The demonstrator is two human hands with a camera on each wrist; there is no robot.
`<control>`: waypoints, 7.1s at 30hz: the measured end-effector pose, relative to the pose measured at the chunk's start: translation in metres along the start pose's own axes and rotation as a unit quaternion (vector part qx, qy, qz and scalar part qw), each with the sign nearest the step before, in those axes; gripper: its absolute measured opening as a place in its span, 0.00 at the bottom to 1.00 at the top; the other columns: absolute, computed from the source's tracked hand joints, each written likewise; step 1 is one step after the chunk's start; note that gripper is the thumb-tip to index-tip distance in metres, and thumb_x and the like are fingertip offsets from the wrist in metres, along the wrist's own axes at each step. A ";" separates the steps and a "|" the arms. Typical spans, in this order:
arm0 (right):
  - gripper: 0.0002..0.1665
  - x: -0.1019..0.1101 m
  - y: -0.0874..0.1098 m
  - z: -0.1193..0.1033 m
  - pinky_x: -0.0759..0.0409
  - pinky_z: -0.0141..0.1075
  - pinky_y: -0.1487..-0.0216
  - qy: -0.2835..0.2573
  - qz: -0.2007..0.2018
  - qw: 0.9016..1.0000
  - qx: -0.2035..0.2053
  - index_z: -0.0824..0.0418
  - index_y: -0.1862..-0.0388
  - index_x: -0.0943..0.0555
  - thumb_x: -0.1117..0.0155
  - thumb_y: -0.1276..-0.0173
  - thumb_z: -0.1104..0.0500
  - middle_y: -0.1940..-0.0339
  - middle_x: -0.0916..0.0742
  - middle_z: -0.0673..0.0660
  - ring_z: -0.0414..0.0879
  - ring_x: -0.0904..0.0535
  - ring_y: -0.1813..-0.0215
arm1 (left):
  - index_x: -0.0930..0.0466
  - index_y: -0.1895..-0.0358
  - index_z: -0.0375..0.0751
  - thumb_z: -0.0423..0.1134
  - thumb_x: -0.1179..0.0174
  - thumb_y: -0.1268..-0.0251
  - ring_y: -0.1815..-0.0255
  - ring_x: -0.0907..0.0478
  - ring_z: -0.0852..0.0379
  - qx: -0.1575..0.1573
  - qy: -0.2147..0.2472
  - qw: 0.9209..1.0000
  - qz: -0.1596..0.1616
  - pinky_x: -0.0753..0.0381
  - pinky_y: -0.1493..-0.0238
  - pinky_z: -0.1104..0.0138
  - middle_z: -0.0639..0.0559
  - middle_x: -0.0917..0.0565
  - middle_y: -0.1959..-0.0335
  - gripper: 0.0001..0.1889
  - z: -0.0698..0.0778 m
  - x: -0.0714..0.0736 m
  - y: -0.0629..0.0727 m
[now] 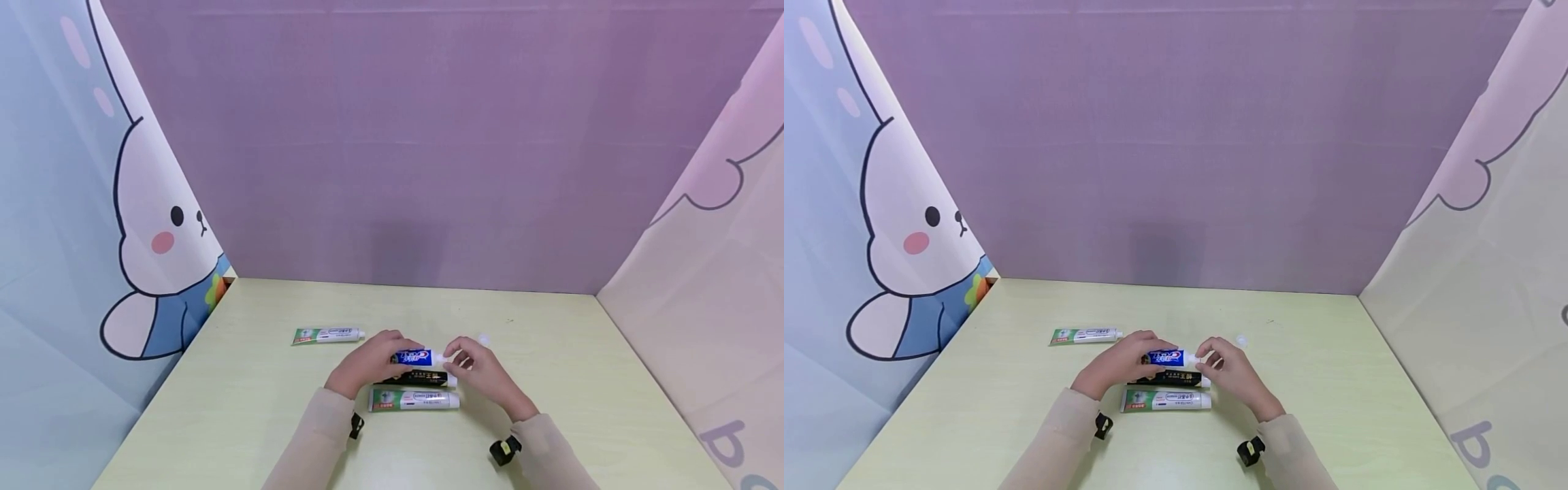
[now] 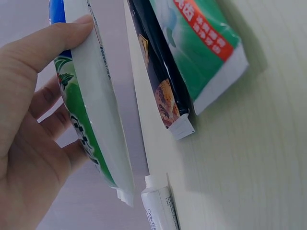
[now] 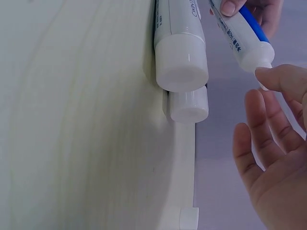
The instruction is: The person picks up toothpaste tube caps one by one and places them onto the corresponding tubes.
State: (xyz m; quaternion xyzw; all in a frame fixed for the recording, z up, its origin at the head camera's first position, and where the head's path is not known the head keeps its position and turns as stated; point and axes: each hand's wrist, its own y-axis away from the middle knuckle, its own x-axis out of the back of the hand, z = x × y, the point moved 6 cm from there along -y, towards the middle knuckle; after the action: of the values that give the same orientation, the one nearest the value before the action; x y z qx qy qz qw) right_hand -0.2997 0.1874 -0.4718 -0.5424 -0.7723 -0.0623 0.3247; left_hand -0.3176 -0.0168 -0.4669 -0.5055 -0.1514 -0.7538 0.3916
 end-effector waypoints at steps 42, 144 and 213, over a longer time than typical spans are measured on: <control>0.19 -0.008 -0.006 0.002 0.25 0.34 0.66 0.006 0.001 0.996 -0.094 0.57 0.63 0.18 0.46 0.21 0.45 0.71 0.17 0.56 0.47 0.24 0.68 | 0.19 0.36 0.58 0.49 0.34 0.32 0.52 0.26 0.64 0.015 0.013 1.000 -0.002 0.22 0.44 0.66 0.61 0.19 0.51 0.21 -0.001 0.007 0.004; 0.11 -0.008 -0.001 0.003 0.18 0.36 0.51 -0.044 -0.004 0.997 -0.060 0.54 0.48 0.18 0.33 0.28 0.57 0.58 0.13 0.50 0.45 0.15 0.54 | 0.20 0.36 0.57 0.44 0.33 0.33 0.55 0.25 0.65 0.013 0.009 1.000 0.014 0.21 0.48 0.69 0.59 0.21 0.52 0.22 0.005 0.007 0.006; 0.07 -0.003 -0.004 0.049 0.22 0.37 0.61 0.028 0.038 0.984 -0.171 0.59 0.55 0.15 0.34 0.29 0.61 0.68 0.16 0.49 0.44 0.22 0.64 | 0.23 0.34 0.38 0.34 0.33 0.33 0.39 0.26 0.46 0.033 -0.027 0.999 0.030 0.25 0.37 0.57 0.43 0.22 0.41 0.25 -0.046 -0.009 0.020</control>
State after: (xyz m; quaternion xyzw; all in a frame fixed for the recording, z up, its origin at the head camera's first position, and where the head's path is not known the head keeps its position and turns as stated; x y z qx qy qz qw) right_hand -0.3237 0.2055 -0.5108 -0.6165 -0.7202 -0.1961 0.2507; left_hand -0.3309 -0.0544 -0.4990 -0.5169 -0.1721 -0.7222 0.4261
